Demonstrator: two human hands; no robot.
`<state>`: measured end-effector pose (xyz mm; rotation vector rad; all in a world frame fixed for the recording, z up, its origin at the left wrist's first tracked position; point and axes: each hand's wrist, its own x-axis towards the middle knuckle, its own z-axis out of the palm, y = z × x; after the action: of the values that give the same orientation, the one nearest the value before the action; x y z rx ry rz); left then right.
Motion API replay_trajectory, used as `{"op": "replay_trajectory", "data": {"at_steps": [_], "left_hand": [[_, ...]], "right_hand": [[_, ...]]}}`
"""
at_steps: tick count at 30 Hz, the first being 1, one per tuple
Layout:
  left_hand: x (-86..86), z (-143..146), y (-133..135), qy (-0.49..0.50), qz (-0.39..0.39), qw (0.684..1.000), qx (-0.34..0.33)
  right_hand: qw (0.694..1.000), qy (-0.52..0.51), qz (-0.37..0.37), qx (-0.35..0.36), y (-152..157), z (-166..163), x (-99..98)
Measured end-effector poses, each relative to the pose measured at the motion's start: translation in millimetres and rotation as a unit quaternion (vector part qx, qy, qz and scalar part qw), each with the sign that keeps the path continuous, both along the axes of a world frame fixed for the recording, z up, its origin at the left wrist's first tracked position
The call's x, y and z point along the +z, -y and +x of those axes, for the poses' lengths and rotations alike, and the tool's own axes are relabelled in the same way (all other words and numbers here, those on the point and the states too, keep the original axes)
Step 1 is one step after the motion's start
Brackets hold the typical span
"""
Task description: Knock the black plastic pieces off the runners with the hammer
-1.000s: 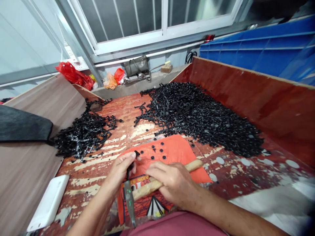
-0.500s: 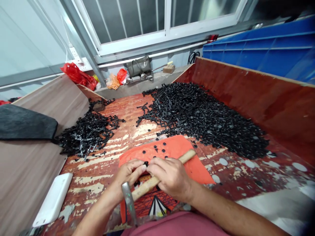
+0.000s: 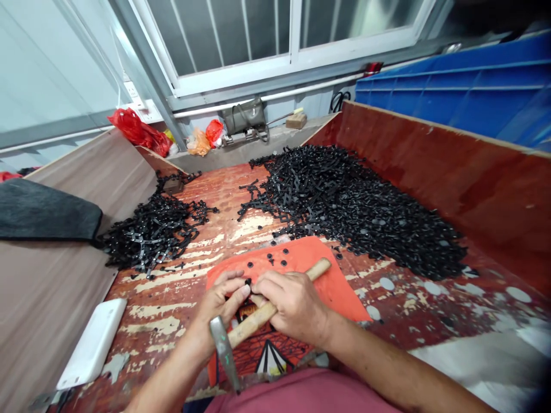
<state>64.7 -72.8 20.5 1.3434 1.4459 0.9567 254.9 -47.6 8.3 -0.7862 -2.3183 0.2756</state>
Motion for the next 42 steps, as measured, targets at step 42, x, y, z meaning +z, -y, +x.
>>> {"op": "replay_trajectory", "data": {"at_steps": [42], "left_hand": [[-53.8, -19.3, -68.3, -0.149, 0.044, 0.979, 0.131]], "right_hand": [[0.926, 0.029, -0.376, 0.008, 15.6, 67.1, 15.5]]}}
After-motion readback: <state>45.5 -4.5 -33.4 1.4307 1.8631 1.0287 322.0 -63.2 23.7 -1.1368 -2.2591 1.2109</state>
